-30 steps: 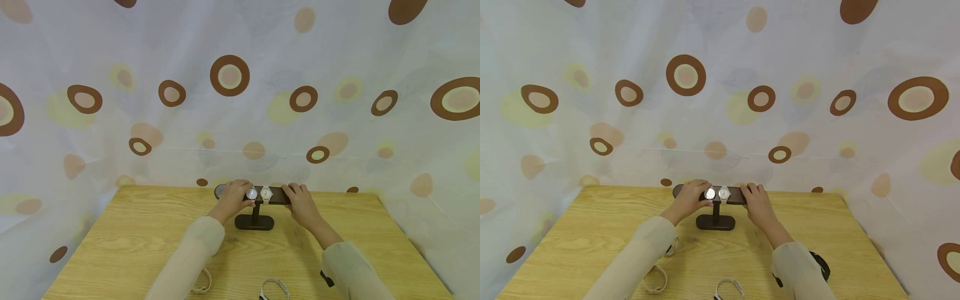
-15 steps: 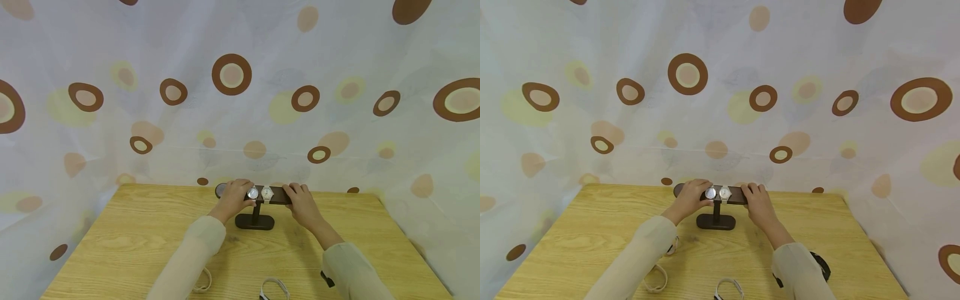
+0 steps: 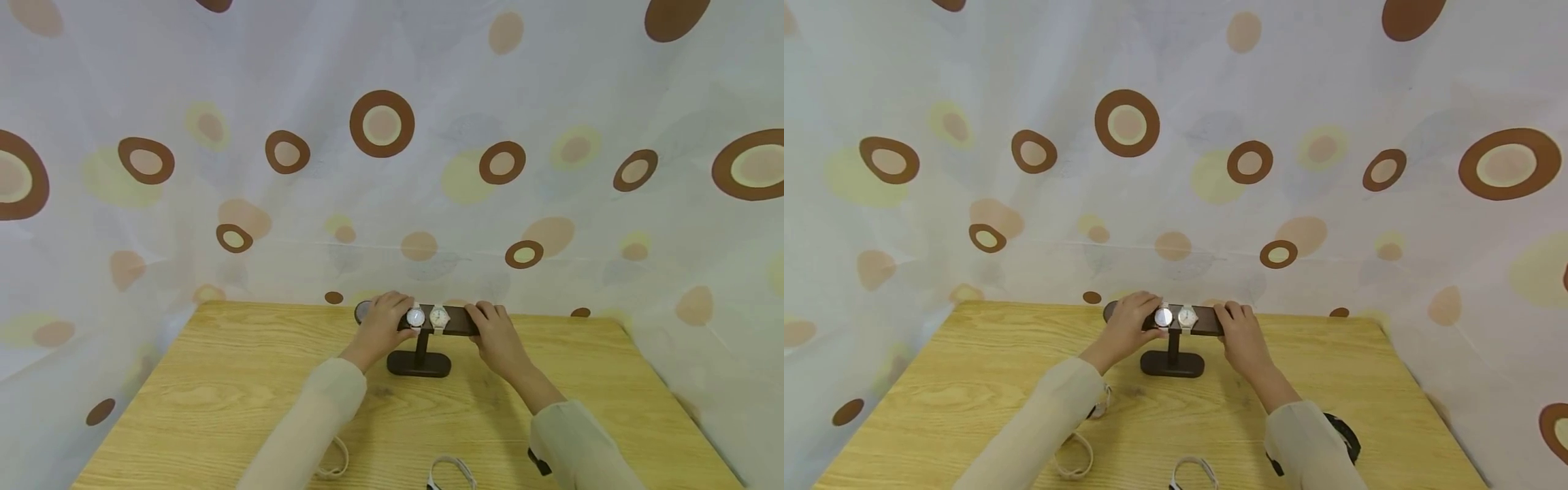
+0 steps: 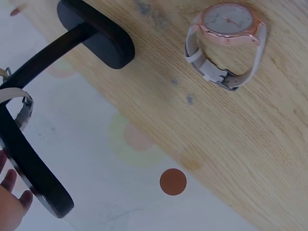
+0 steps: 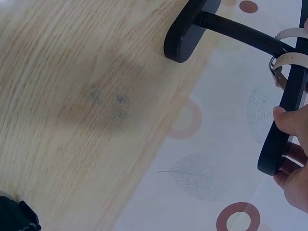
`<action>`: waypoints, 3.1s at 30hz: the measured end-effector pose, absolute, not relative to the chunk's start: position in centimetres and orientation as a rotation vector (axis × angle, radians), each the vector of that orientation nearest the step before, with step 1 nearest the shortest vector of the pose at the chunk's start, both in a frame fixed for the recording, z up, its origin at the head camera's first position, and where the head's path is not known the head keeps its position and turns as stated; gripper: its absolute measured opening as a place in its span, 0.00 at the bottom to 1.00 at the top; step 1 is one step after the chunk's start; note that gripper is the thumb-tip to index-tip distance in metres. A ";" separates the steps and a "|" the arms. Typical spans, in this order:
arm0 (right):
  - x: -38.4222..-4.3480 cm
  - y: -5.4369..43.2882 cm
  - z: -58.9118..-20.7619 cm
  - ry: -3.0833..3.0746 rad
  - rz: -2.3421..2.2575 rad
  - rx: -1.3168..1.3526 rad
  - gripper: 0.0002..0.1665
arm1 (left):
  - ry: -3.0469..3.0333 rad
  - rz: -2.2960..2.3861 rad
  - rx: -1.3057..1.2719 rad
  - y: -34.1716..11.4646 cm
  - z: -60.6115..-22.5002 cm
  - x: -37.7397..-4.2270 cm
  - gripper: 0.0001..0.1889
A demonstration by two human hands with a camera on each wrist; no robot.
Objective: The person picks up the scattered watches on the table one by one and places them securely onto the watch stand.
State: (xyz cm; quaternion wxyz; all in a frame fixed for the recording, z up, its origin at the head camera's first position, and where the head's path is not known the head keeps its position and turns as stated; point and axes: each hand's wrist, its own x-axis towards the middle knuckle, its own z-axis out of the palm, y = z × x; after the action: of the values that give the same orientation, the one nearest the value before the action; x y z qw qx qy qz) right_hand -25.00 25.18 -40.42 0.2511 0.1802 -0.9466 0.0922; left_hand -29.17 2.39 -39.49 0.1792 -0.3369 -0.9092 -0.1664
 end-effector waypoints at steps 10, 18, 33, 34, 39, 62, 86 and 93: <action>-24.9 25.4 -41.0 -2.537 0.355 0.498 0.31 | -2.498 -0.516 -0.897 0.0 -40.0 -29.1 0.30; -24.7 25.5 -41.0 -2.527 0.352 0.497 0.31 | -2.465 -0.549 -0.875 -1.7 -40.7 -29.1 0.28; -23.2 25.4 -42.4 -2.296 0.315 0.577 0.33 | -2.591 -0.761 -0.634 -5.9 -41.5 -27.5 0.31; -23.0 25.4 -42.6 -2.261 0.325 0.597 0.29 | -2.610 -0.794 -0.619 -6.3 -41.6 -27.4 0.30; -22.2 25.3 -44.3 -2.129 0.339 0.658 0.19 | -2.778 -0.922 -0.576 -7.7 -42.9 -27.0 0.19; -18.7 18.0 -48.9 -2.591 0.513 0.720 0.19 | -3.056 -1.019 -0.956 -6.2 -46.2 -24.0 0.03; -18.3 16.0 -47.2 -2.800 1.260 0.664 0.21 | -2.938 -1.838 -1.000 -2.9 -46.4 -24.3 0.09; -18.3 16.1 -47.0 -2.765 1.434 0.573 0.19 | -2.887 -2.044 -0.910 -1.8 -46.3 -23.8 0.11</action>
State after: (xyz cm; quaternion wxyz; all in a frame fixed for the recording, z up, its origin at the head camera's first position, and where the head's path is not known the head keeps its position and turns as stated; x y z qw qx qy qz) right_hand -18.32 16.05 -46.96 -0.0129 0.1810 -0.8729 0.4528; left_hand -23.81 -1.76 -46.34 -0.2526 -0.2410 -0.7648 -0.5415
